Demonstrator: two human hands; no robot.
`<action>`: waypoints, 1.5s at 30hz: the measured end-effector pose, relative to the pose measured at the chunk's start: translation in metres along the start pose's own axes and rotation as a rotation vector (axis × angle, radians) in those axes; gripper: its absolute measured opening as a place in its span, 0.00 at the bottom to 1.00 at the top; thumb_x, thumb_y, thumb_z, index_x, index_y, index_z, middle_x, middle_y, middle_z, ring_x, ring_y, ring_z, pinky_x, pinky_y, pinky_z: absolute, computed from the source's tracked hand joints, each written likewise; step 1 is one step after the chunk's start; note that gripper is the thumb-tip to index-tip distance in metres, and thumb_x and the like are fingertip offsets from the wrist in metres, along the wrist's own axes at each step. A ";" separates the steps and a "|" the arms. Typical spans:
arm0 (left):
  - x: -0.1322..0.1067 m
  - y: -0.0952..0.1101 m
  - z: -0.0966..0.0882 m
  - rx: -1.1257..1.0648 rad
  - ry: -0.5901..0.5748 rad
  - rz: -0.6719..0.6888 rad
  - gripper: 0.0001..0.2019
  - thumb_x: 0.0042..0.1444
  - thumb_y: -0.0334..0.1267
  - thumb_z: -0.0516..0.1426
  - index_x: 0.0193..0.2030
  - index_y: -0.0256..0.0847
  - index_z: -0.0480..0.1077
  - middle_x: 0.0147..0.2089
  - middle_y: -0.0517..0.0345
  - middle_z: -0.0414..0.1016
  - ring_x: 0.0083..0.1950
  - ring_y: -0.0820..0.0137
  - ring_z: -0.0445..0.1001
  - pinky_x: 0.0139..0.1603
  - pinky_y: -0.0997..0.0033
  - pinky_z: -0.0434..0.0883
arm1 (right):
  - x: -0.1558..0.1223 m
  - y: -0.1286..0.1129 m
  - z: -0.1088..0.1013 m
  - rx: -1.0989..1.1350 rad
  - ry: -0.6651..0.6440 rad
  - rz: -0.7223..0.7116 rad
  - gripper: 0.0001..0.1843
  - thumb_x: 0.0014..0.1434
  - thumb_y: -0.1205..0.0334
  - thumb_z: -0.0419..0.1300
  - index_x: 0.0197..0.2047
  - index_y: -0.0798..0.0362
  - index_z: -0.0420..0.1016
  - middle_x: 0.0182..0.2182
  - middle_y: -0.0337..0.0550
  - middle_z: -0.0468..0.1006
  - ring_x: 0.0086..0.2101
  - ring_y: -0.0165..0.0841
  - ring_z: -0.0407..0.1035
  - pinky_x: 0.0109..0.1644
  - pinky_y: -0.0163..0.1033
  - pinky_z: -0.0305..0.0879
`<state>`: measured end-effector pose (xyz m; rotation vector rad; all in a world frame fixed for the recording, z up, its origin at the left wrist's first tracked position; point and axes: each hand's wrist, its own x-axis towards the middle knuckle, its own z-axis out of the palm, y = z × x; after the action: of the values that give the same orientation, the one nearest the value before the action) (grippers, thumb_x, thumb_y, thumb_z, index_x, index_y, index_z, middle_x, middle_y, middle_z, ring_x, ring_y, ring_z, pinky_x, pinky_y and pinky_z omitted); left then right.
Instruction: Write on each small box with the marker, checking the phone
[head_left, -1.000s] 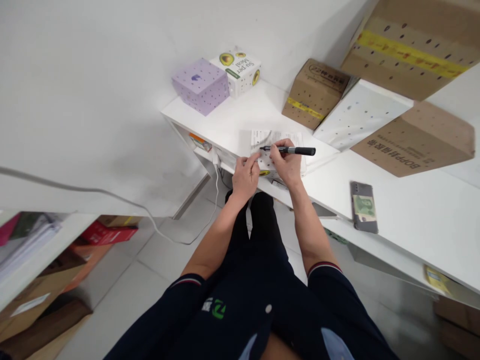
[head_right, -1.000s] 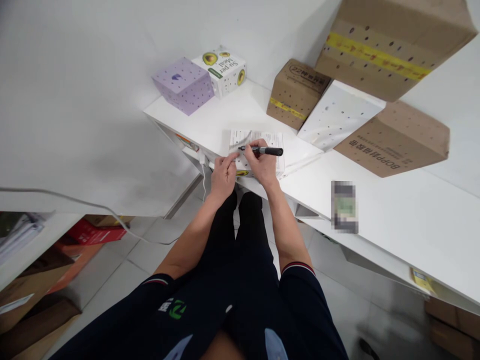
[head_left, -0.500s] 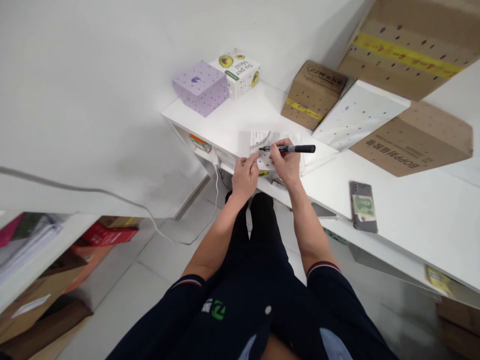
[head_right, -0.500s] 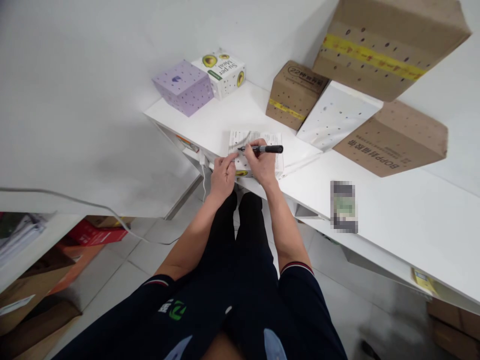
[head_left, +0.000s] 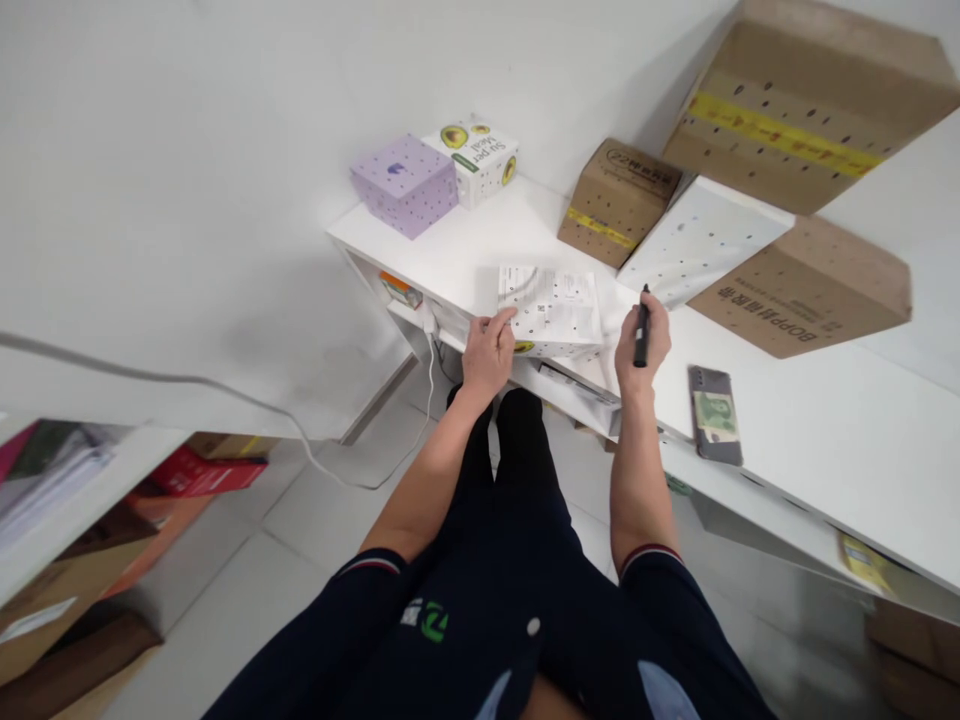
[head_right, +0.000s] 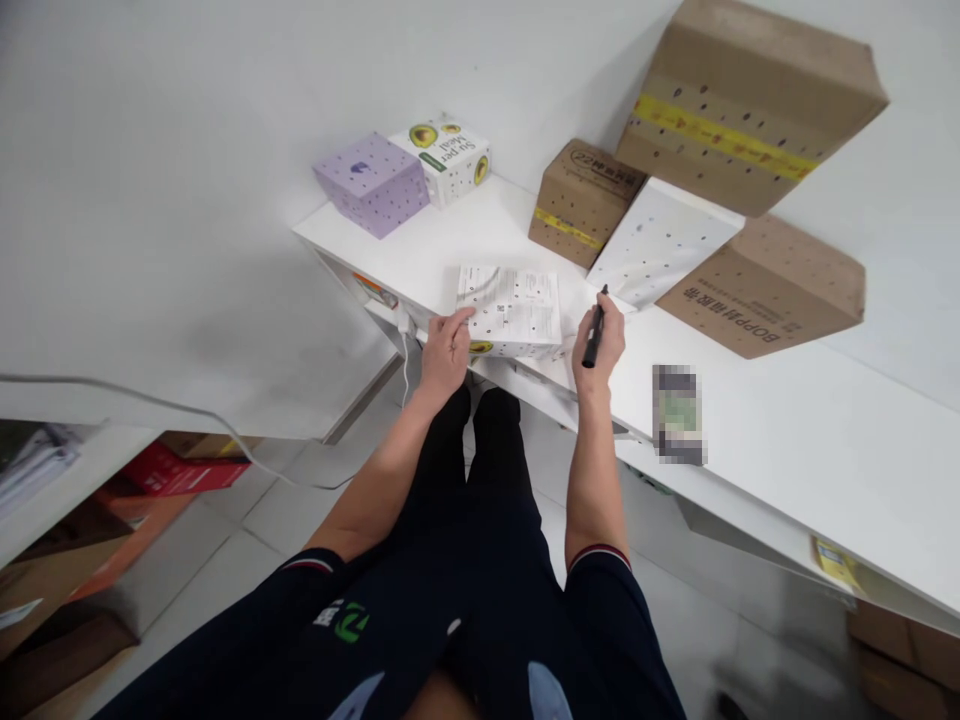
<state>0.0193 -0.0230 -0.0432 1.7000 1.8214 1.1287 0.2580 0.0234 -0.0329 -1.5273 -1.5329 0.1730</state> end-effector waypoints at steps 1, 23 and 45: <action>0.000 0.000 0.000 0.001 -0.003 0.002 0.19 0.71 0.37 0.46 0.62 0.47 0.70 0.53 0.48 0.69 0.55 0.64 0.73 0.54 0.64 0.72 | 0.001 0.009 -0.006 -0.152 -0.075 -0.002 0.23 0.67 0.62 0.45 0.62 0.55 0.66 0.53 0.55 0.72 0.52 0.41 0.68 0.61 0.53 0.64; 0.000 0.002 -0.001 -0.001 -0.015 -0.012 0.20 0.70 0.38 0.45 0.63 0.47 0.69 0.52 0.47 0.70 0.59 0.63 0.70 0.56 0.63 0.72 | -0.056 0.039 -0.108 -0.794 -0.139 0.586 0.45 0.54 0.38 0.61 0.70 0.50 0.59 0.68 0.66 0.56 0.64 0.64 0.53 0.61 0.70 0.54; -0.001 -0.001 0.002 -0.010 0.008 -0.006 0.20 0.71 0.39 0.45 0.62 0.49 0.69 0.52 0.47 0.70 0.57 0.63 0.71 0.51 0.66 0.73 | -0.089 0.007 -0.113 0.189 0.150 0.659 0.41 0.46 0.42 0.64 0.61 0.54 0.70 0.49 0.51 0.80 0.45 0.41 0.76 0.53 0.48 0.73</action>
<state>0.0198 -0.0235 -0.0453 1.6863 1.8209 1.1416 0.3203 -0.1058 -0.0186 -1.7943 -0.8274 0.5495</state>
